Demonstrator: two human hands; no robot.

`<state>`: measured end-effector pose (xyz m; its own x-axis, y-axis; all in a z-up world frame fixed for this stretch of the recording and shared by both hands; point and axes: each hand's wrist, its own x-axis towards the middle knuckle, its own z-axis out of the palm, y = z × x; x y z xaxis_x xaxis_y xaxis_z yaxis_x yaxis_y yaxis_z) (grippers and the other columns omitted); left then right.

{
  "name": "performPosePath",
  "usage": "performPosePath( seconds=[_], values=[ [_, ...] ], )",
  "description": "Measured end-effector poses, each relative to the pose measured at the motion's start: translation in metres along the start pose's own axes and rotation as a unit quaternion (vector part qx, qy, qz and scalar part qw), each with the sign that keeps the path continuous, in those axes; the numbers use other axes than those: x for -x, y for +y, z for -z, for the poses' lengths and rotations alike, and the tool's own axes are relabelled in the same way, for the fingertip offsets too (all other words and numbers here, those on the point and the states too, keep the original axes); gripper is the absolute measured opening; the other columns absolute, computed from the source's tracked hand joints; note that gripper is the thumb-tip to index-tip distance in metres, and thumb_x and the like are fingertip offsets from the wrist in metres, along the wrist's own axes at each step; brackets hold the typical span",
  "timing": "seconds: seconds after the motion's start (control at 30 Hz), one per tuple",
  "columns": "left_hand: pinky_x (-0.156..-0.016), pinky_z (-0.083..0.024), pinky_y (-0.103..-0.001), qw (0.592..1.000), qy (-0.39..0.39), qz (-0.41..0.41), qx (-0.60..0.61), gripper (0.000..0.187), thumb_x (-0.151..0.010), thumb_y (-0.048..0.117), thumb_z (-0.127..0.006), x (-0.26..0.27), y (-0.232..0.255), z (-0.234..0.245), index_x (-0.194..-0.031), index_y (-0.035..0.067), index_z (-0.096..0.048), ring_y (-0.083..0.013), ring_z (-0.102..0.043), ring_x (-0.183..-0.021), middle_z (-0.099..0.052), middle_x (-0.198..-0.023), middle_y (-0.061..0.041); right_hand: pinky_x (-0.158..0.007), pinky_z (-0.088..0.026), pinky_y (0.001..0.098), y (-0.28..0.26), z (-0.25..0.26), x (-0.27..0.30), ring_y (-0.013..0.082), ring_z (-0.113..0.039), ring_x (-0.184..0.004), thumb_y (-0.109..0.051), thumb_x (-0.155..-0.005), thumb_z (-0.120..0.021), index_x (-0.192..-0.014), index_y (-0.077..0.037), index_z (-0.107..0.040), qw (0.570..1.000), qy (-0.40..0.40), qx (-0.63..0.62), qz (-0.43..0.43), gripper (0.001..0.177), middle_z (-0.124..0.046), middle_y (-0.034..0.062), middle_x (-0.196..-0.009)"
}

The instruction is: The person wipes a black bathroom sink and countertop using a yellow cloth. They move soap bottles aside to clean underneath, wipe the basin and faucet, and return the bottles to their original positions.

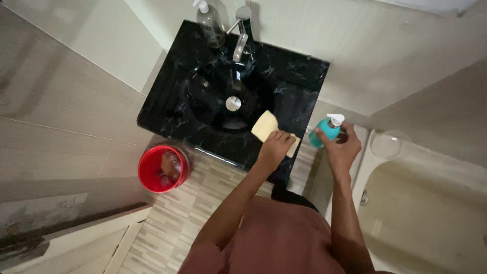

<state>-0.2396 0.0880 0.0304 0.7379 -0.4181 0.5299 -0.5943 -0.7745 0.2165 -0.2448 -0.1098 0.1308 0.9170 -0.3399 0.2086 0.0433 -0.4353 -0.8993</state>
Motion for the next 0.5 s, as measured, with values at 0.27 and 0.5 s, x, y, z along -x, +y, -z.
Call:
performPosePath(
  seconds=[0.27,0.5],
  values=[
    [-0.101,-0.047,-0.043,0.996,-0.042,0.01,0.075,0.035,-0.078,-0.001,-0.073,0.051,0.026,0.057,-0.11,0.005,-0.063,-0.0301,-0.063,-0.111,-0.066,-0.109,-0.011,-0.073,-0.056,0.0288,0.003,0.012,0.042,0.0133,-0.07,-0.082,-0.029,-0.076,-0.095,-0.116,0.003,-0.073,1.0,-0.002,0.02,-0.013,0.055,-0.076,0.0096,-0.094],
    [-0.102,-0.048,-0.041,0.998,0.041,-0.016,0.051,0.045,-0.08,0.003,-0.071,0.038,0.02,0.029,-0.125,0.005,-0.068,-0.026,-0.063,-0.11,-0.067,-0.113,-0.008,-0.069,-0.055,0.0287,0.0,0.018,0.059,0.0137,-0.068,-0.076,-0.031,-0.073,-0.096,-0.116,0.004,-0.072,0.998,0.004,0.044,-0.042,0.06,-0.075,0.0098,-0.091]
  ],
)
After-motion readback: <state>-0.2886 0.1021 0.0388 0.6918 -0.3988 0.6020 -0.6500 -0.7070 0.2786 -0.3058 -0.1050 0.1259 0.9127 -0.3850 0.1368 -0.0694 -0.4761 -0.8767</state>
